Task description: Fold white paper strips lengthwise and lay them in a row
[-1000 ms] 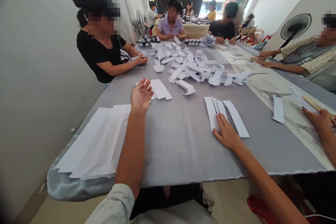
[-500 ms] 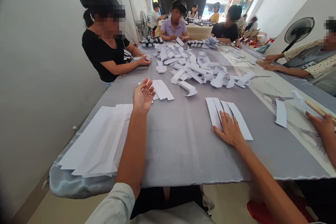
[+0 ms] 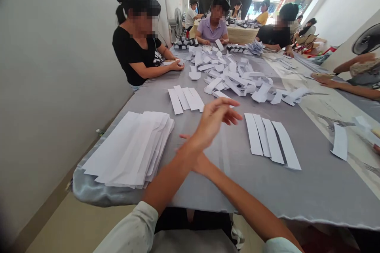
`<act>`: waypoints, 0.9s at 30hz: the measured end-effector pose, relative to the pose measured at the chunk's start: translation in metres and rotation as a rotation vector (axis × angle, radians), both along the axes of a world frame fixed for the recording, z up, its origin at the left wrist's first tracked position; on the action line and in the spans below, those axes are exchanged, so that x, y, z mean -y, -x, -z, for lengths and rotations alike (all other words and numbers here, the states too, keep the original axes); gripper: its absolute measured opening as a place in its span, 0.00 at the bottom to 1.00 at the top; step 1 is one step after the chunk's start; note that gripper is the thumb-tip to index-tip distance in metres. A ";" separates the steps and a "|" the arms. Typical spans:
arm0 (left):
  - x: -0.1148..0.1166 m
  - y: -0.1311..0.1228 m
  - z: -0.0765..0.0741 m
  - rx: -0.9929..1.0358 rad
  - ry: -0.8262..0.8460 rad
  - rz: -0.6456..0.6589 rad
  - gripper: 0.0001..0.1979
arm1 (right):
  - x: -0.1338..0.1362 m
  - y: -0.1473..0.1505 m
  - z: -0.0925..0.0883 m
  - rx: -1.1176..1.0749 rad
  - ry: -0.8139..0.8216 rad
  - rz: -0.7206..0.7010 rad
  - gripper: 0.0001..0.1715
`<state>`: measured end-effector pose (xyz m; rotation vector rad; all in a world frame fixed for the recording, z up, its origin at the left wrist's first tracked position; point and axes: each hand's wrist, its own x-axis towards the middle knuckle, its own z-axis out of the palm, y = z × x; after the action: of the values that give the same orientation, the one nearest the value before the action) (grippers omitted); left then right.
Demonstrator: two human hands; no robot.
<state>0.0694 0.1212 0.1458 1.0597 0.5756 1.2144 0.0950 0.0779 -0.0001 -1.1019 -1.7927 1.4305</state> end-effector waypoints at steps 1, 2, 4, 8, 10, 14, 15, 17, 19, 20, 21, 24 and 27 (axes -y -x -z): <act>0.011 -0.006 -0.003 -0.004 -0.017 0.085 0.09 | 0.002 0.018 -0.003 -0.002 0.012 -0.056 0.37; 0.020 -0.010 -0.005 0.000 -0.025 0.159 0.10 | 0.003 0.035 -0.007 -0.011 0.041 -0.092 0.38; 0.037 -0.013 -0.010 0.011 -0.019 0.270 0.11 | 0.005 0.061 -0.015 -0.059 0.139 -0.101 0.43; 0.052 -0.010 -0.017 0.058 -0.053 0.404 0.13 | 0.004 0.089 -0.028 -0.015 0.253 -0.108 0.59; 0.052 -0.007 -0.018 0.050 -0.045 0.388 0.14 | 0.002 0.094 -0.032 0.022 0.267 -0.103 0.62; 0.047 -0.003 -0.019 0.018 -0.030 0.345 0.14 | -0.005 0.097 -0.038 0.036 0.309 -0.142 0.54; 0.045 -0.002 -0.019 0.019 -0.034 0.342 0.14 | -0.007 0.096 -0.039 0.028 0.319 -0.156 0.49; 0.043 -0.001 -0.019 0.036 -0.047 0.335 0.14 | -0.011 0.096 -0.041 0.008 0.330 -0.160 0.40; 0.042 0.000 -0.019 0.059 -0.062 0.323 0.13 | -0.015 0.097 -0.042 -0.008 0.350 -0.148 0.35; 0.041 0.001 -0.020 0.063 -0.065 0.317 0.13 | -0.017 0.099 -0.043 -0.013 0.367 -0.140 0.33; 0.041 0.001 -0.020 0.061 -0.065 0.312 0.13 | -0.018 0.100 -0.043 -0.016 0.390 -0.130 0.31; 0.040 0.003 -0.021 0.028 -0.053 0.302 0.13 | -0.019 0.105 -0.041 -0.028 0.487 -0.095 0.29; 0.039 0.003 -0.022 0.007 -0.050 0.298 0.13 | -0.021 0.106 -0.039 -0.048 0.519 -0.071 0.25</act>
<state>0.0667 0.0819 0.1679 1.1382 0.3675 0.9749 -0.0107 0.0985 0.0388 -1.2432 -1.4736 2.0168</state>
